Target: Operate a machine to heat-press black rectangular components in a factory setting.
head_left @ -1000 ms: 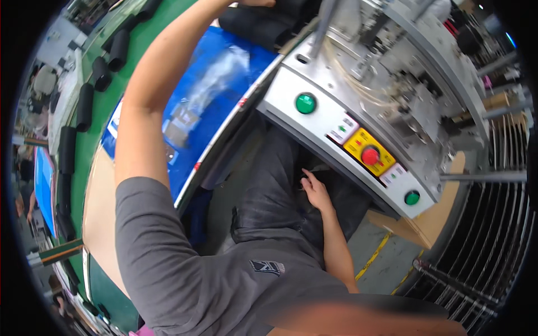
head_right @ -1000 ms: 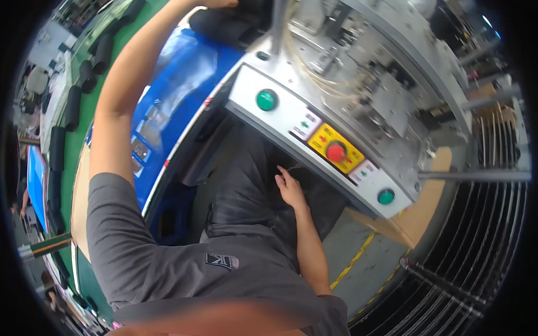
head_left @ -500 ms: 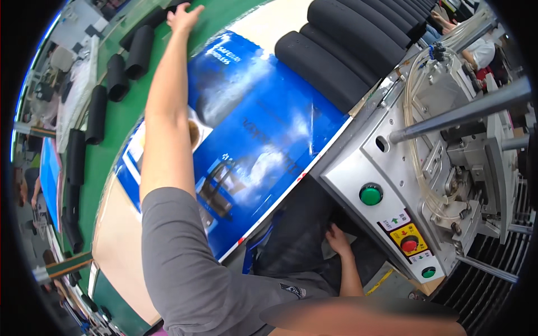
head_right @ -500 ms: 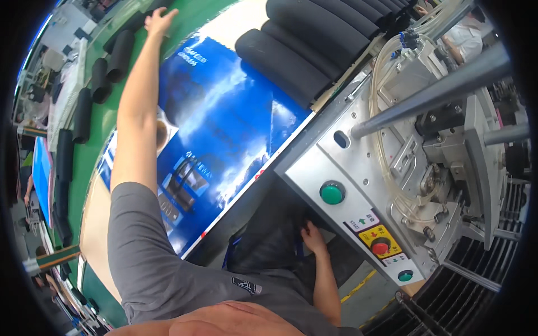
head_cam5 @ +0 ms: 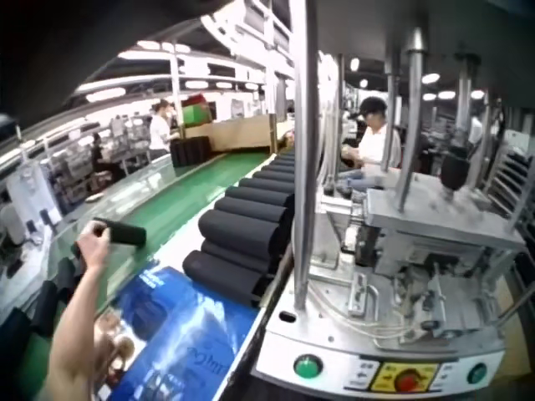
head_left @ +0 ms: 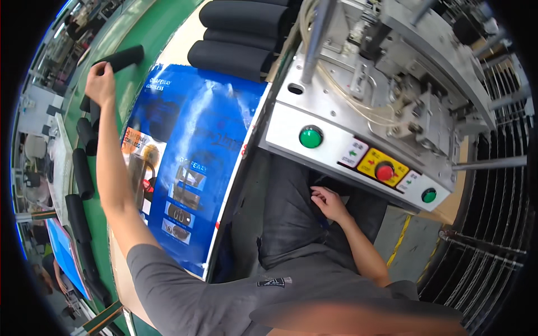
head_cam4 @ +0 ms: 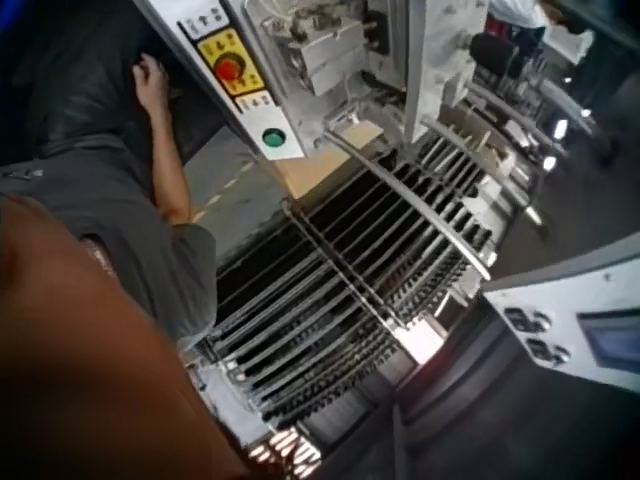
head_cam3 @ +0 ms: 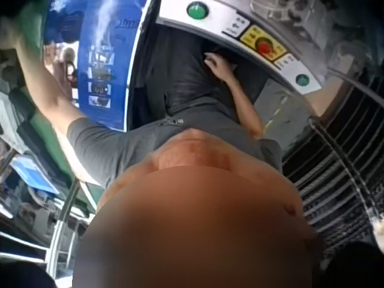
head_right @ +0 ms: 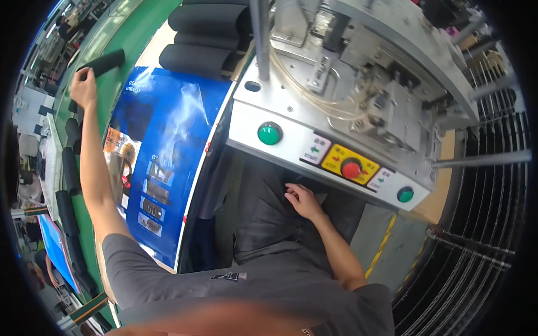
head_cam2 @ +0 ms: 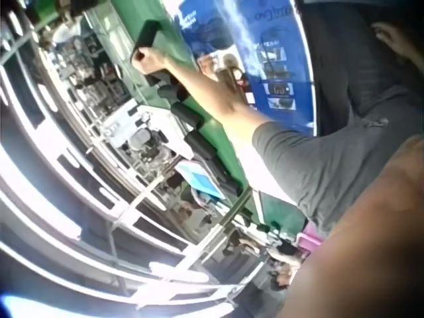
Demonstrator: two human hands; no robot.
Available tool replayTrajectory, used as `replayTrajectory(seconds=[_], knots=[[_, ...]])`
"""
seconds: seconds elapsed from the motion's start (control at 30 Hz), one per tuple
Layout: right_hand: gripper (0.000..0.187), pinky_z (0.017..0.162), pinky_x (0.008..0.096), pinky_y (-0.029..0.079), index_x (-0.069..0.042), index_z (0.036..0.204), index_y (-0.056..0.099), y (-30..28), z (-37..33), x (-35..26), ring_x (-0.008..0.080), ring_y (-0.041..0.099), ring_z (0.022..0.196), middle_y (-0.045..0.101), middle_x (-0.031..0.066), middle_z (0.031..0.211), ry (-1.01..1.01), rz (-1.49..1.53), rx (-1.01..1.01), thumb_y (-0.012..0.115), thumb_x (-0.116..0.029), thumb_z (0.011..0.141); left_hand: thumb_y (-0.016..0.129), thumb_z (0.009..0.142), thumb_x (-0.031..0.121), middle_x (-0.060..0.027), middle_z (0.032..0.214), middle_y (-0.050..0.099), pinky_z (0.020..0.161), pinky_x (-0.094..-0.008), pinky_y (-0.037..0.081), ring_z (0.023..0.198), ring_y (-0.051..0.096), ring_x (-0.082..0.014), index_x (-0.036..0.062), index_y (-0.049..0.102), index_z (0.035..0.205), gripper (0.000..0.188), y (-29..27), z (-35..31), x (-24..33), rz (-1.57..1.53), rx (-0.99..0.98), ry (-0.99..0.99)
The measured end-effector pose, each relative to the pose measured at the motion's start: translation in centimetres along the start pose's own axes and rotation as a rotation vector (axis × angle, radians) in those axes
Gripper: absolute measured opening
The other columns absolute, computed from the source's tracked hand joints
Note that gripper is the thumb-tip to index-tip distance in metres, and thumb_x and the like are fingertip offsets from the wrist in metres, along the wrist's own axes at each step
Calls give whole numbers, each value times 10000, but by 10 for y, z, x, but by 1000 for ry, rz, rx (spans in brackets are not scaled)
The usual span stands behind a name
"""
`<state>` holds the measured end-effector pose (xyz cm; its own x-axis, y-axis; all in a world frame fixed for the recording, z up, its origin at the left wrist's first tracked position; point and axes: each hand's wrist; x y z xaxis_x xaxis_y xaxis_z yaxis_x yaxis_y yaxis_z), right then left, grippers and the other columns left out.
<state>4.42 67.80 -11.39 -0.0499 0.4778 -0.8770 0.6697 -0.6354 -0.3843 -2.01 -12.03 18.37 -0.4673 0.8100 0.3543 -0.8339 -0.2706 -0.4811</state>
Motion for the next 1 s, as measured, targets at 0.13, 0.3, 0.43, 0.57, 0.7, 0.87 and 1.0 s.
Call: replayTrajectory(seconds=[0.13, 0.3, 0.43, 0.57, 0.7, 0.87, 1.0], knots=[[405, 890, 345, 586, -9, 1393, 699, -22, -24, -81, 249, 726, 951, 767, 107, 1160, -127, 124, 29, 759, -59, 996, 781, 959, 93, -34, 948, 802, 806, -274, 546, 821, 704, -144, 141, 711, 1398, 447, -120, 0, 138, -444, -309, 25], [548, 977, 345, 568, 17, 1456, 641, -57, -54, -208, 267, 716, 1080, 738, 142, 1285, -558, 226, 18, 821, -70, 945, 813, 868, -98, -65, 991, 791, 779, -283, 547, 817, 687, -151, 114, 724, 1394, 575, -264, -57, 304, -580, -809, 367], [817, 1041, 368, 550, 24, 1557, 522, -72, -77, -265, 284, 698, 1190, 703, 164, 1346, -745, 9, 390, 916, -153, 864, 851, 822, -103, -72, 1047, 812, 811, -311, 591, 850, 722, -202, 49, 767, 1264, 474, -304, -159, 425, -867, -933, 811], [972, 1041, 392, 557, 18, 1609, 445, -72, -101, -227, 297, 709, 1191, 698, 190, 1345, -648, 233, 355, 956, -231, 821, 899, 867, 39, -104, 1101, 780, 883, -347, 589, 945, 707, -242, 0, 759, 1233, 394, -309, -217, 479, -980, -1009, 996], [936, 1023, 401, 572, 1, 1613, 453, -82, -130, -164, 322, 724, 1171, 699, 195, 1359, -490, 627, 321, 927, -311, 869, 887, 905, 173, -124, 1169, 765, 999, -412, 544, 1035, 697, -306, 6, 750, 1234, 394, -274, -213, 515, -1049, -836, 1135], [861, 973, 409, 580, -23, 1621, 462, -100, -155, -110, 338, 733, 1120, 700, 209, 1343, -426, 1152, 357, 758, -519, 982, 851, 912, 106, -119, 1171, 763, 936, -402, 556, 1004, 686, -297, -5, 743, 1175, 306, -224, -207, 540, -1011, -743, 1150], [890, 936, 416, 582, -33, 1628, 454, -113, -163, -89, 332, 734, 1093, 699, 222, 1323, -528, 1395, 404, 609, -684, 1043, 784, 977, 105, -127, 1244, 752, 955, -408, 558, 1042, 688, -320, -1, 722, 1217, 270, -215, -208, 564, -901, -689, 1323]])
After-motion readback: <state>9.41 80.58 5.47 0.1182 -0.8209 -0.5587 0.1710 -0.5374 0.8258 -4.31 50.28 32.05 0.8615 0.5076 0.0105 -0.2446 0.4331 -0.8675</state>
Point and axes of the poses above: each hand's wrist, its own z-axis towards the middle knuckle, its own y-axis out of the palm, x = y × z
